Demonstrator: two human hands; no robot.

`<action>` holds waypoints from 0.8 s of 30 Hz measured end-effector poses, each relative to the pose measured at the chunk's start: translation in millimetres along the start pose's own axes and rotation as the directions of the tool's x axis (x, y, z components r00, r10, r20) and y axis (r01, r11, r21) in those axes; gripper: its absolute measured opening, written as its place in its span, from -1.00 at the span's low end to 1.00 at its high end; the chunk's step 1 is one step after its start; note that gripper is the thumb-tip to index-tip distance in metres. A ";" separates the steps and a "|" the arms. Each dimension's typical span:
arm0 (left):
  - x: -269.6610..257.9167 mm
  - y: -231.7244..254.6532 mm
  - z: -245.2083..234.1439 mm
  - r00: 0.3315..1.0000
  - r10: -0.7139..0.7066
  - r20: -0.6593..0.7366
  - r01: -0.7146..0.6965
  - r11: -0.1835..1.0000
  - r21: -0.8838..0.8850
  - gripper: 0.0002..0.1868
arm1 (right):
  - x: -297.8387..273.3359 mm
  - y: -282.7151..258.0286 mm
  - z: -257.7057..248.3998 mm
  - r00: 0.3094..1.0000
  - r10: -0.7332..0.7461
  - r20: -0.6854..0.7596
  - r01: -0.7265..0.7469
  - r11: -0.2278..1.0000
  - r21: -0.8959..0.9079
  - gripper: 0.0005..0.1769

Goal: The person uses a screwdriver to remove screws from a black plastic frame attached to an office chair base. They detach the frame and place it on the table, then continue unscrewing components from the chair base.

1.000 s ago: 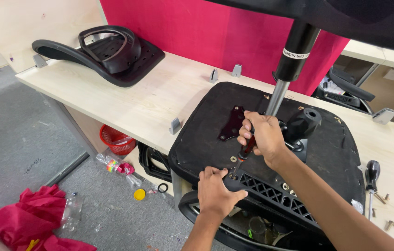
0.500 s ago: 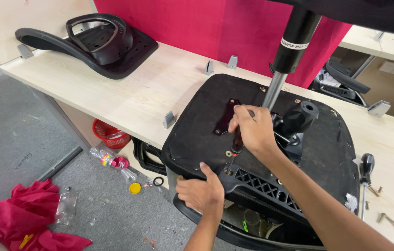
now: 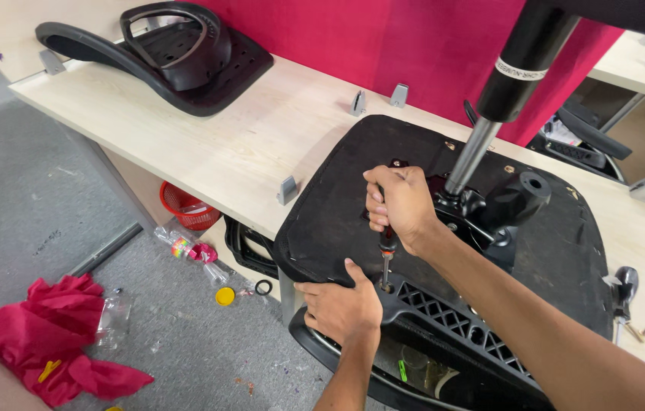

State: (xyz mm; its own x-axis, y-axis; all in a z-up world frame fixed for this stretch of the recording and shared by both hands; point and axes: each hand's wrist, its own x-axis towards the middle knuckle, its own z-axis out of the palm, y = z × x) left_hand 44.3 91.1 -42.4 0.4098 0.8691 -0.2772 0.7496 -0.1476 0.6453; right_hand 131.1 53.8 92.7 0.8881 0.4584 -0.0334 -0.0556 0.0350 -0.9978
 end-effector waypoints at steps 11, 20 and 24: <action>-3.3 0.2 -8.2 0.999 -0.007 0.052 0.010 0.998 -0.056 0.23 | 13.9 2.8 3.4 0.993 0.073 0.088 -0.072 0.997 -0.014 -0.54; -7.8 0.1 -11.9 0.997 0.052 -0.056 -0.059 0.988 -0.144 0.22 | 21.0 1.3 18.3 0.988 0.116 0.105 -0.109 0.992 -0.070 -0.53; -8.1 -2.5 -8.4 0.999 0.023 -0.033 -0.027 0.991 -0.130 0.21 | 23.3 3.4 26.3 0.988 0.123 0.096 -0.110 0.986 -0.127 -0.54</action>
State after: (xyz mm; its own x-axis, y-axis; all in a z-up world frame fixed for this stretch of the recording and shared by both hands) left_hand 34.8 88.4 -35.8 0.4096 0.8803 -0.2391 0.6644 -0.1083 0.7395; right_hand 139.7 87.9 90.0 0.8266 0.5424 -0.1502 -0.0950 -0.1285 -0.9872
